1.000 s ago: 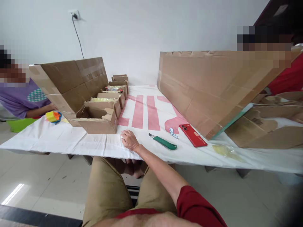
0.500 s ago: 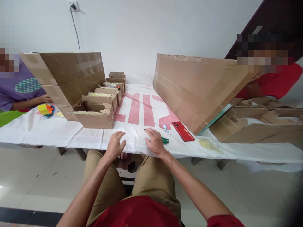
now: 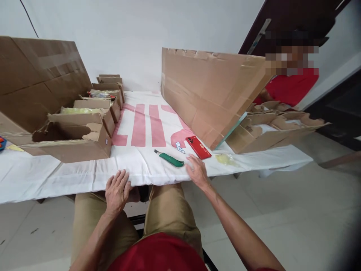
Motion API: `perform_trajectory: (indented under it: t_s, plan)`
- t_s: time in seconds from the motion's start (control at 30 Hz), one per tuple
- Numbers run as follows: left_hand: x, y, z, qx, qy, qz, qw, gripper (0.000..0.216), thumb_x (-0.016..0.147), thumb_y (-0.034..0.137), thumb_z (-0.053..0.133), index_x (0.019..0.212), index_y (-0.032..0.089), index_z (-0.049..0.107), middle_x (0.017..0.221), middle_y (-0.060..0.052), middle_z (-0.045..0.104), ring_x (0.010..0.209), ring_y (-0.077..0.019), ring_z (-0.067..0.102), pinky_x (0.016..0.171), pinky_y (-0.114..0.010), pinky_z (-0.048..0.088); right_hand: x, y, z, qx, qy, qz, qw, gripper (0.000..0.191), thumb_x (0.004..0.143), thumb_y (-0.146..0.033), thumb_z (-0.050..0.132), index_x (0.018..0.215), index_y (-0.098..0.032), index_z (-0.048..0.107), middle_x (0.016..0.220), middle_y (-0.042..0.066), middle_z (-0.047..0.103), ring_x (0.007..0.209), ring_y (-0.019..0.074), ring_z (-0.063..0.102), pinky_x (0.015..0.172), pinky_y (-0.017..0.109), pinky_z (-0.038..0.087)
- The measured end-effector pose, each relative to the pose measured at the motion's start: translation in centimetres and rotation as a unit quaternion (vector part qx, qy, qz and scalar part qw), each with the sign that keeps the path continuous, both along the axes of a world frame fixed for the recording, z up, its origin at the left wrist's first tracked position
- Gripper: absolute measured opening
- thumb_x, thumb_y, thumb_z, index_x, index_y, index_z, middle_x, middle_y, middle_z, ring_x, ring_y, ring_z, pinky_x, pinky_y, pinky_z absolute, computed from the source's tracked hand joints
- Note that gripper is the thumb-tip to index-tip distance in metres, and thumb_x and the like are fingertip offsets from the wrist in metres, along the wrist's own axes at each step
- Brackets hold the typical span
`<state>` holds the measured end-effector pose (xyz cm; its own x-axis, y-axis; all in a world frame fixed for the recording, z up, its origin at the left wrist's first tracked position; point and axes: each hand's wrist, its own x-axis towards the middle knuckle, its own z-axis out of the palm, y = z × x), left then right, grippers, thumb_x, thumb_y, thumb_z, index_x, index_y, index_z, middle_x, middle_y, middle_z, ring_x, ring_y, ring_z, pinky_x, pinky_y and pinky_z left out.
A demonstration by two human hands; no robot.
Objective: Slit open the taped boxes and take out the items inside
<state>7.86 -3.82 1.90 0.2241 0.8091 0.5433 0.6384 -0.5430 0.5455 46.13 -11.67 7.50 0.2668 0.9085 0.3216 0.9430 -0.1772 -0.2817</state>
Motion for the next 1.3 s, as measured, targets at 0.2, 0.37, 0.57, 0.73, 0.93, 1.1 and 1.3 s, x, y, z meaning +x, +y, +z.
perform_trajectory:
  t_s: [0.2,0.37,0.57,0.73,0.93,1.1,1.3]
  plan:
    - [0.4,-0.2,-0.3,0.035,0.019,0.020,0.999,0.035,0.095,0.036,0.058,0.126,0.030,0.074,0.139,-0.009,0.071,0.135,-0.0327,0.062,0.121,-0.052,0.035,7.7,0.1,2.2,-0.040,-0.030,-0.101,0.994,0.055,0.093,-0.032,0.055,0.144,-0.012,0.056,0.149,0.022,0.056,0.131,0.0379,0.054,0.106,0.051,0.042]
    - [0.5,-0.3,-0.2,0.071,0.038,0.024,0.997,0.035,0.096,0.032,0.058,0.127,0.029,0.073,0.138,-0.008,0.071,0.133,-0.0310,0.064,0.118,-0.049,0.037,8.7,2.4,2.7,-0.097,-0.039,-0.130,0.986,0.058,0.094,-0.040,0.060,0.145,-0.015,0.056,0.141,0.021,0.063,0.124,0.0381,0.060,0.100,0.049,0.044]
    - [0.4,-0.2,-0.2,0.152,0.098,0.026,0.983,0.036,0.098,0.026,0.056,0.131,0.021,0.070,0.138,-0.011,0.071,0.131,-0.0301,0.065,0.114,-0.044,0.039,8.2,3.3,3.1,-0.148,-0.056,-0.149,0.976,0.062,0.095,-0.043,0.060,0.149,-0.013,0.052,0.142,0.022,0.063,0.124,0.0390,0.061,0.102,0.049,0.044]
    - [0.5,-0.2,0.0,0.171,0.113,0.028,0.978,0.035,0.098,0.023,0.056,0.131,0.019,0.069,0.137,-0.013,0.072,0.130,-0.0312,0.066,0.112,-0.045,0.040,8.1,3.7,3.6,-0.171,-0.066,-0.155,0.971,0.063,0.095,-0.043,0.057,0.150,-0.013,0.052,0.142,0.022,0.063,0.124,0.0384,0.063,0.099,0.047,0.047]
    - [1.0,-0.3,0.3,0.117,0.090,0.026,0.989,0.035,0.098,0.024,0.056,0.130,0.022,0.071,0.139,-0.012,0.071,0.133,-0.0309,0.064,0.115,-0.047,0.039,7.7,4.1,4.9,-0.176,-0.082,-0.160,0.968,0.060,0.097,-0.039,0.053,0.148,-0.007,0.053,0.133,0.025,0.068,0.118,0.0386,0.066,0.097,0.045,0.047]
    - [1.5,-0.6,1.3,0.064,0.059,0.032,0.996,0.031,0.095,0.023,0.057,0.122,0.021,0.073,0.134,-0.014,0.073,0.131,-0.0320,0.065,0.112,-0.052,0.045,9.2,3.9,3.9,-0.151,-0.122,-0.131,0.972,0.063,0.099,-0.048,0.043,0.141,-0.005,0.062,0.119,0.032,0.070,0.104,0.0420,0.069,0.082,0.051,0.047]
    - [-1.1,1.6,6.5,0.124,-0.027,0.067,0.990,0.028,0.091,0.016,0.059,0.115,0.021,0.072,0.126,-0.013,0.075,0.132,-0.0294,0.063,0.107,-0.049,0.053,8.4,8.7,0.9,0.107,-0.177,0.029,0.978,0.052,0.093,-0.057,0.041,0.104,-0.022,0.078,0.127,0.026,0.071,0.100,0.0431,0.068,0.073,0.056,0.048]
